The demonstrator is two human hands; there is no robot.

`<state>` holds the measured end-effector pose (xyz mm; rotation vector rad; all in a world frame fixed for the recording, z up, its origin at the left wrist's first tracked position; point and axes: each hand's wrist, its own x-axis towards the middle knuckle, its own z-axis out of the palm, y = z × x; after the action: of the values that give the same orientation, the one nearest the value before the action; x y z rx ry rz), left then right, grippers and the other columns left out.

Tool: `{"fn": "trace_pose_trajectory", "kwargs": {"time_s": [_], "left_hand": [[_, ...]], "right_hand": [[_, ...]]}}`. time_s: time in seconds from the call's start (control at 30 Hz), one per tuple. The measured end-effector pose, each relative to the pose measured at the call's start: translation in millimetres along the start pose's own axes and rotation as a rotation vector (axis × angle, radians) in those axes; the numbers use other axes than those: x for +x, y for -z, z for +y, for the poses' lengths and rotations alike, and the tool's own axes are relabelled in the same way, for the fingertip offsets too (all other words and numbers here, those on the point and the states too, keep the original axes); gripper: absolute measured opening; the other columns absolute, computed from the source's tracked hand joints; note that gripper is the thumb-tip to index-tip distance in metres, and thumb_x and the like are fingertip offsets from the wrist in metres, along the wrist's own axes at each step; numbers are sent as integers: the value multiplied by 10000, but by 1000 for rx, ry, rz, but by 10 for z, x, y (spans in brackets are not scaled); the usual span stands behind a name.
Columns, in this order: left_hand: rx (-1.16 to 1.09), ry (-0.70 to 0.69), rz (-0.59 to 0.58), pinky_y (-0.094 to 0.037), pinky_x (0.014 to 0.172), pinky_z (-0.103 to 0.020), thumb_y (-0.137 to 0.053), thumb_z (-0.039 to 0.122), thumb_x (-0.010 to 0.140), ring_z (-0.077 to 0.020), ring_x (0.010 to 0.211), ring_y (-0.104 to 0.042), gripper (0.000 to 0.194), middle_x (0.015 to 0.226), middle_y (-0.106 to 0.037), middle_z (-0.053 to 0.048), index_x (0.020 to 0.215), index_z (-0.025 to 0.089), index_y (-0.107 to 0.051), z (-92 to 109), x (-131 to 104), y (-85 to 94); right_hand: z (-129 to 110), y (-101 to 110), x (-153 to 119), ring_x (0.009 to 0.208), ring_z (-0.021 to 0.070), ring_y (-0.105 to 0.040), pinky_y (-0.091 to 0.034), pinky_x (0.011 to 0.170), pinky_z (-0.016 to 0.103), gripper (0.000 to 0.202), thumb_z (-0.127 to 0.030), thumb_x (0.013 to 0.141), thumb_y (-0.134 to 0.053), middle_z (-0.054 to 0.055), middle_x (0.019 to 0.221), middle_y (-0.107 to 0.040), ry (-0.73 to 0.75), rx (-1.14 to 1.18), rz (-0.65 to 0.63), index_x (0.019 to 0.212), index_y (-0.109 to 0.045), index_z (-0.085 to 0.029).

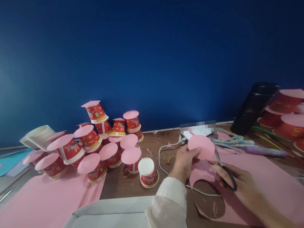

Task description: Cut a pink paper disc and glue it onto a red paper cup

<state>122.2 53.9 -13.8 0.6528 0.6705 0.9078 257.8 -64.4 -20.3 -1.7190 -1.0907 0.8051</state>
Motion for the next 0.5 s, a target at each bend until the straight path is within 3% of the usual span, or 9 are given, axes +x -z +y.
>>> {"fn": "trace_pose_trajectory", "kwargs": {"time_s": [0.27,0.5], "left_hand": [[-18,-17,-20,-485,613,-293,-998,453,391,-187,655,-634,649,715,-703,-74,876,105,-743,-36,16,6],[-4,-21,-19,-498,629,-310,-992,471,394,-196,660,-644,656,724,-710,-78,879,107,-741,-54,39,25]], "right_hand": [[5,0,-11,624,228,-666,-556,615,293,532,-565,722,-771,22,661,-735,21,-24,18,1094,-845,-192],[35,-31,-5,599,206,-642,-534,567,272,541,-577,795,-730,12,638,-712,6,10,23,1150,-816,-178]]}}
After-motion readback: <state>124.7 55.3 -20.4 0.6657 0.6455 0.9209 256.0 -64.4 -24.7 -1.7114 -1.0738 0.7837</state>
